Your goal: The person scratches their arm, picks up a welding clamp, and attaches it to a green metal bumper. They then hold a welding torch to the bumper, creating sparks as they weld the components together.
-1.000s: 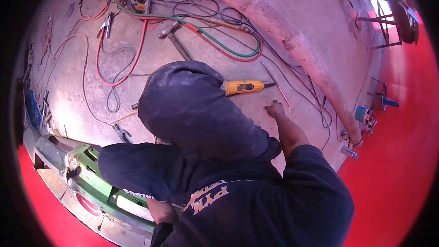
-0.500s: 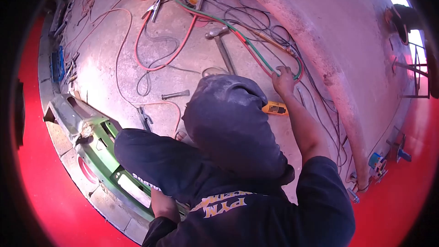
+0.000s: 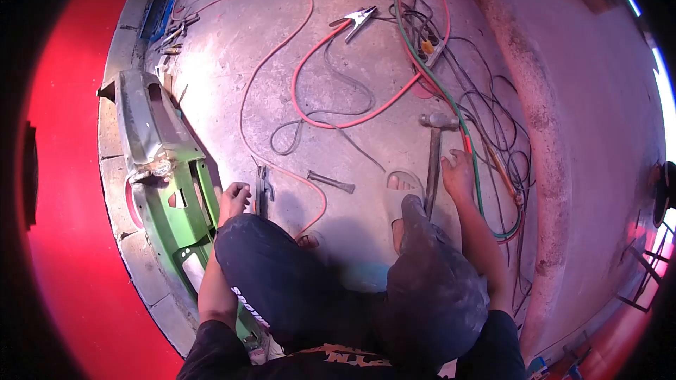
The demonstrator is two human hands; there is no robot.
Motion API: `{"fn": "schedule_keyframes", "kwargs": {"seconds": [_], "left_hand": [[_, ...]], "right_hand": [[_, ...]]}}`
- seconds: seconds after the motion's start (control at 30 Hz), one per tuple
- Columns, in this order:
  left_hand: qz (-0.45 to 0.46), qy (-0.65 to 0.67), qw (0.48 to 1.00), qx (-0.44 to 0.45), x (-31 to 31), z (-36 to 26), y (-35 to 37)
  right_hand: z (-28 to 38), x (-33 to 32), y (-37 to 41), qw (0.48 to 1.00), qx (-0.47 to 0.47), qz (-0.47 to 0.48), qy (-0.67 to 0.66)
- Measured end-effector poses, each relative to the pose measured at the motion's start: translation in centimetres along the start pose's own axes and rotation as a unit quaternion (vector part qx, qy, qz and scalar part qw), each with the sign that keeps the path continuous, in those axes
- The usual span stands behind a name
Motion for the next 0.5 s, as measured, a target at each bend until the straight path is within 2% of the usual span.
{"fn": "schedule_keyframes", "kwargs": {"seconds": [0.03, 0.07, 0.1, 0.17, 0.2, 0.3, 0.4, 0.47, 0.5], "left_hand": [[-0.022, -0.062, 0.997, 0.044, -2.0, -5.7, -1.4], [-0.046, -0.102, 0.983, 0.147, -2.8, -8.7, -4.4], [-0.056, -0.172, 0.962, 0.203, -3.4, -13.6, -6.5], [-0.025, -0.257, 0.929, 0.266, -2.8, -21.8, -11.6], [-0.059, -0.270, 0.904, 0.326, -1.2, -25.0, -14.2], [-0.092, -0.333, 0.857, 0.382, 5.3, -34.4, -22.4], [-0.182, -0.331, 0.861, 0.341, 11.7, -41.4, -28.5], [-0.228, -0.319, 0.876, 0.282, 15.0, -43.2, -30.8], [-0.208, -0.336, 0.889, 0.230, 16.5, -43.0, -31.9]], "right_hand": [[0.2, 0.3, 0.2, 1.000, 0.011, -0.002, -0.014], [0.2, 0.6, 0.8, 1.000, -0.008, -0.014, 0.001], [0.2, 0.8, 1.3, 0.999, -0.028, -0.026, 0.015], [0.3, -0.2, 3.0, 0.998, -0.057, -0.006, 0.035], [0.3, -0.9, 3.9, 0.999, -0.032, 0.000, 0.032], [-1.2, -3.5, 6.2, 0.997, 0.063, 0.022, 0.037], [-2.3, -5.3, 8.3, 0.994, 0.101, -0.012, 0.045], [-3.8, -6.6, 10.0, 0.989, 0.129, -0.006, 0.072], [-4.5, -6.7, 10.1, 0.988, 0.132, 0.001, 0.079]]}}
Point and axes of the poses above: each hand's wrist, its own y-axis away from the middle knuckle, its own x-axis out of the palm, z = x × y, the point moved 1 cm from there along -y, towards the middle knuckle, and after that the axes turned 13 degrees about -y, right-handed, at the moved point
